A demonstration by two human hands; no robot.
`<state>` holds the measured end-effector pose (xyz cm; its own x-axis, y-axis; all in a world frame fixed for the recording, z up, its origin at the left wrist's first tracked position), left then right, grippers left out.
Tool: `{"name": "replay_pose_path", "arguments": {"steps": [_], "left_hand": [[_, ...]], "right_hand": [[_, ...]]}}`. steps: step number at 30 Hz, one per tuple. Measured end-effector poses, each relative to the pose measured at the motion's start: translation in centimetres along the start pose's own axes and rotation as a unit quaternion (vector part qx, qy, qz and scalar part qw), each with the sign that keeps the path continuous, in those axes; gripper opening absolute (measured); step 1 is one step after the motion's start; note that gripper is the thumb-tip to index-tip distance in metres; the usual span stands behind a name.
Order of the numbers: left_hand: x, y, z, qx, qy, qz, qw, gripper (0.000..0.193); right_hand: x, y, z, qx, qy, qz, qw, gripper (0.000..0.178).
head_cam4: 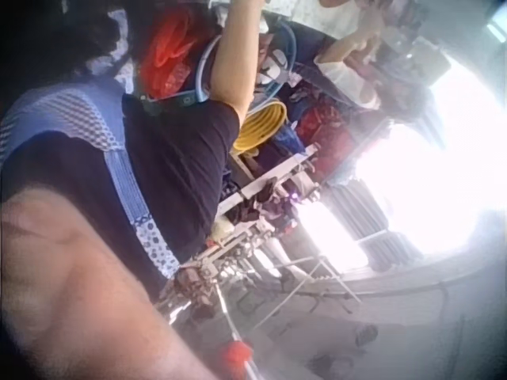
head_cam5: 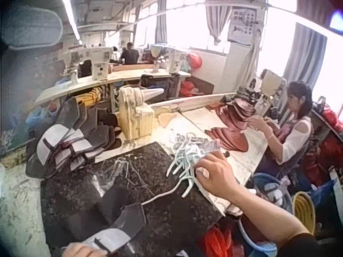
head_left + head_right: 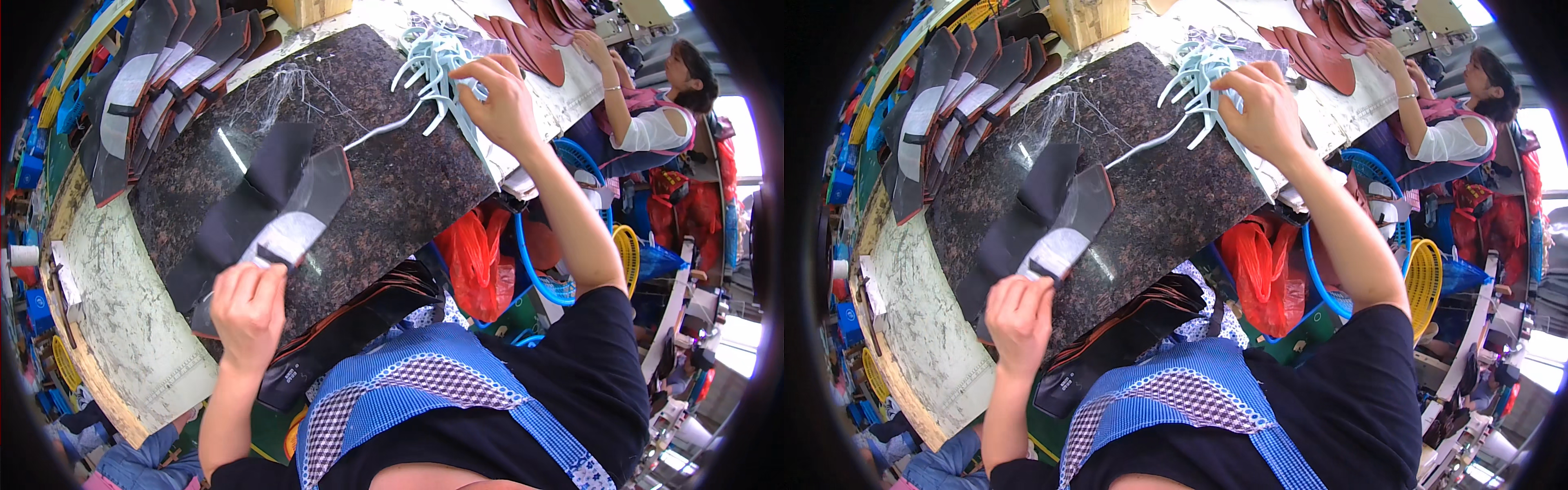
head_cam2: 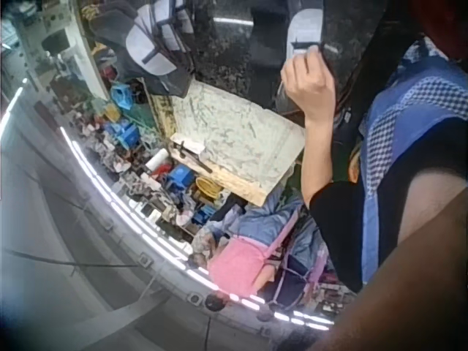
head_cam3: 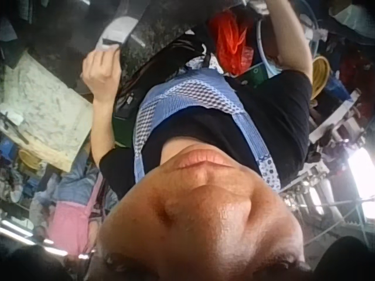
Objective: Assembling leather components by hand, applying adhesive strips and folding edges at a workshop table.
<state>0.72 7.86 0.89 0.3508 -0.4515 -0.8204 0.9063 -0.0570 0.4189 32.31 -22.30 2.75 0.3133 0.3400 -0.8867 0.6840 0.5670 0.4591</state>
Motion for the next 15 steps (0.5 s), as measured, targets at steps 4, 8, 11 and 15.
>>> {"name": "replay_pose_path", "arguments": {"steps": [4, 8, 11, 15], "left_hand": [[-0.3, 1.1, -0.4, -0.122, -0.127, -0.069, 0.982, 0.013], [-0.4, 0.1, 1.3, -0.042, -0.093, -0.058, 0.993, 0.019], [0.8, -1.8, 2.4, -0.023, -0.073, -0.053, 0.996, 0.018], [-2.0, -4.6, 2.7, 0.048, -0.007, 0.003, 0.999, 0.038]], "right_hand": [[2.4, -1.0, 1.2, -0.103, -0.135, 0.016, 0.985, 0.015], [1.0, 1.6, -0.7, 0.064, 0.347, 0.017, 0.936, 0.008], [-3.1, 2.1, -0.4, 0.178, 0.784, -0.212, 0.555, 0.021], [-6.7, 0.4, -4.4, 0.113, 0.743, -0.222, 0.621, 0.035]]}}
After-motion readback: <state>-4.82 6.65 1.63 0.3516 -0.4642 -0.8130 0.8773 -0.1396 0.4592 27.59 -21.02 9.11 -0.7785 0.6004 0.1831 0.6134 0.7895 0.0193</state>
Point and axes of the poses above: each hand's wrist, its own y-axis towards the middle knuckle, its own x-axis out of the palm, z = x × y, the point moved 1 cm from there along y, towards the middle knuckle, and after that the axes turned 10 degrees about -y, right-handed, at the moved point
